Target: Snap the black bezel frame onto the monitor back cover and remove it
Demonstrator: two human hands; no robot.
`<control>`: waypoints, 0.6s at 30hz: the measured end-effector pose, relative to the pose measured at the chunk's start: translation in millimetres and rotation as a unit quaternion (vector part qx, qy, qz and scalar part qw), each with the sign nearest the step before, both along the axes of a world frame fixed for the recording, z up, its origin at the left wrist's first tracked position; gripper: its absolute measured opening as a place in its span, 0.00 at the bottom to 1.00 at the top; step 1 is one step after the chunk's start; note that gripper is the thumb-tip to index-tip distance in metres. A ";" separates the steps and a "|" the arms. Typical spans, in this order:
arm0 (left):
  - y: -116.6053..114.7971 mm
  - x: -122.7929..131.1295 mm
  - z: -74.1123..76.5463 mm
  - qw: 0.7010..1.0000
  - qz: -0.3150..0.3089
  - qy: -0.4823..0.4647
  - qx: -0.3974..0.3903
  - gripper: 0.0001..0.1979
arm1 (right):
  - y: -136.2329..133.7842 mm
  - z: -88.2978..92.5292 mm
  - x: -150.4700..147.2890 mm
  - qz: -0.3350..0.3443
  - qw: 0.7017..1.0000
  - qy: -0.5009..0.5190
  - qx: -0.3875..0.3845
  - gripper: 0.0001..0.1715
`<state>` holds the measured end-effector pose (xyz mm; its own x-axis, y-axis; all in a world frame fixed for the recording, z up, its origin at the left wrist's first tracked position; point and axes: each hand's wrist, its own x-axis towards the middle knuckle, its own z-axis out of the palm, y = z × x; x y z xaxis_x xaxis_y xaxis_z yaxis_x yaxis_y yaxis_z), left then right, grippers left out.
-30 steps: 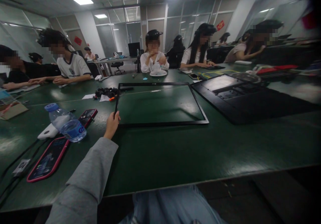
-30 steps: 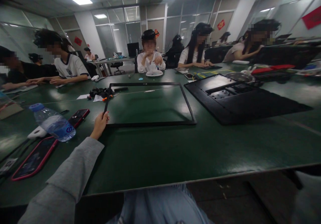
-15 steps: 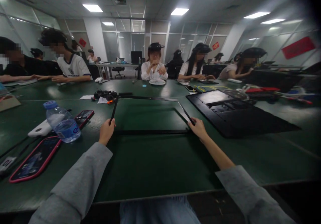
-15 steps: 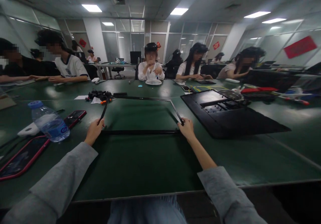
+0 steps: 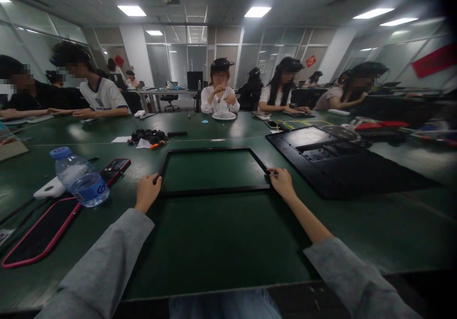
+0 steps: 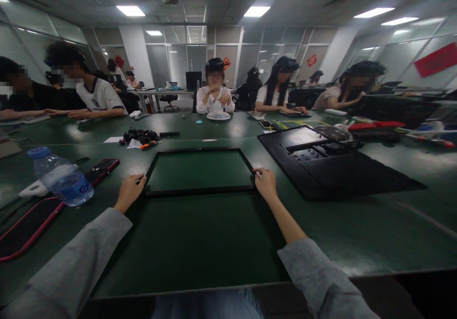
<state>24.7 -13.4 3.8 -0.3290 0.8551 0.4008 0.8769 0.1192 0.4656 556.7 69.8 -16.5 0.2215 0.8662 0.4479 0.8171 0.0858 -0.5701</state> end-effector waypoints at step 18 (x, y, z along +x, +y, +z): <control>-39.1 31.3 24.5 0.974 -0.223 -0.002 -0.048 0.18 | -69.2 35.7 77.3 -0.314 0.944 0.092 0.035 0.36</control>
